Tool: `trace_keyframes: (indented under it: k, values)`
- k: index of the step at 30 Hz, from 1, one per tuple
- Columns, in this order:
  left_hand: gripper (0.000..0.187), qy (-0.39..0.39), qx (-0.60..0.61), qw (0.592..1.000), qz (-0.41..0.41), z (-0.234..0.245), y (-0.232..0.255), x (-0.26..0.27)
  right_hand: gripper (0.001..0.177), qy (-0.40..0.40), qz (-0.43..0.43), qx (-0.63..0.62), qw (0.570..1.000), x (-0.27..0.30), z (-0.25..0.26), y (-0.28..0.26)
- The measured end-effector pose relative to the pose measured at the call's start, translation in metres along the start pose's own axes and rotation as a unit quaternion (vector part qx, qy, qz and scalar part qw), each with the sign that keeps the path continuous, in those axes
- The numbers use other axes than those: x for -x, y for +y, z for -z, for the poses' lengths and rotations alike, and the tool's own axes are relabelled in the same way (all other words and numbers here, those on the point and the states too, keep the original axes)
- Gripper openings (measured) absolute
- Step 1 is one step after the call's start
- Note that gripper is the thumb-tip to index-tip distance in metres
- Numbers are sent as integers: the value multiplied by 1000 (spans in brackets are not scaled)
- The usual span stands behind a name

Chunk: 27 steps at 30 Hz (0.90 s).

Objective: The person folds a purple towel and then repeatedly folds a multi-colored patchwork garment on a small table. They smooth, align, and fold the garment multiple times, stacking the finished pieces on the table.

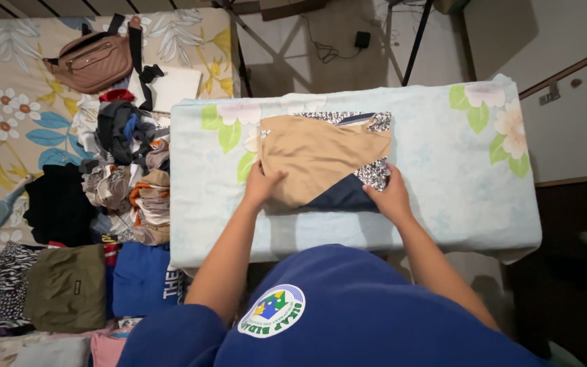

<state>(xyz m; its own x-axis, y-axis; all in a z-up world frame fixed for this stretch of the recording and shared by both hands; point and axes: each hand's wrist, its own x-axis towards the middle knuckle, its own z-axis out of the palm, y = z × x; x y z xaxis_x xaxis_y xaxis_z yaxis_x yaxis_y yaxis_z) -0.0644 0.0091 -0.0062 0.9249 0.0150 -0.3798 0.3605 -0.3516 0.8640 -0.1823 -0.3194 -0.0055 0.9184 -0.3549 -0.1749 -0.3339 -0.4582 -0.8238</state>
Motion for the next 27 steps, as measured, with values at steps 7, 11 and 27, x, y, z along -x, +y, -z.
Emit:
trace_keyframes:
  k: [7,11,27]
  values:
    - [83,-172,79,975,-114,-7,107,21,73,-32,197,369,908,29,-7,-51]
    - [88,-180,-80,909,-366,-110,96,-12,74,-122,257,326,902,24,-32,-56]
    - [40,-242,-258,733,-581,-167,57,-47,56,-131,135,255,948,53,11,-63]
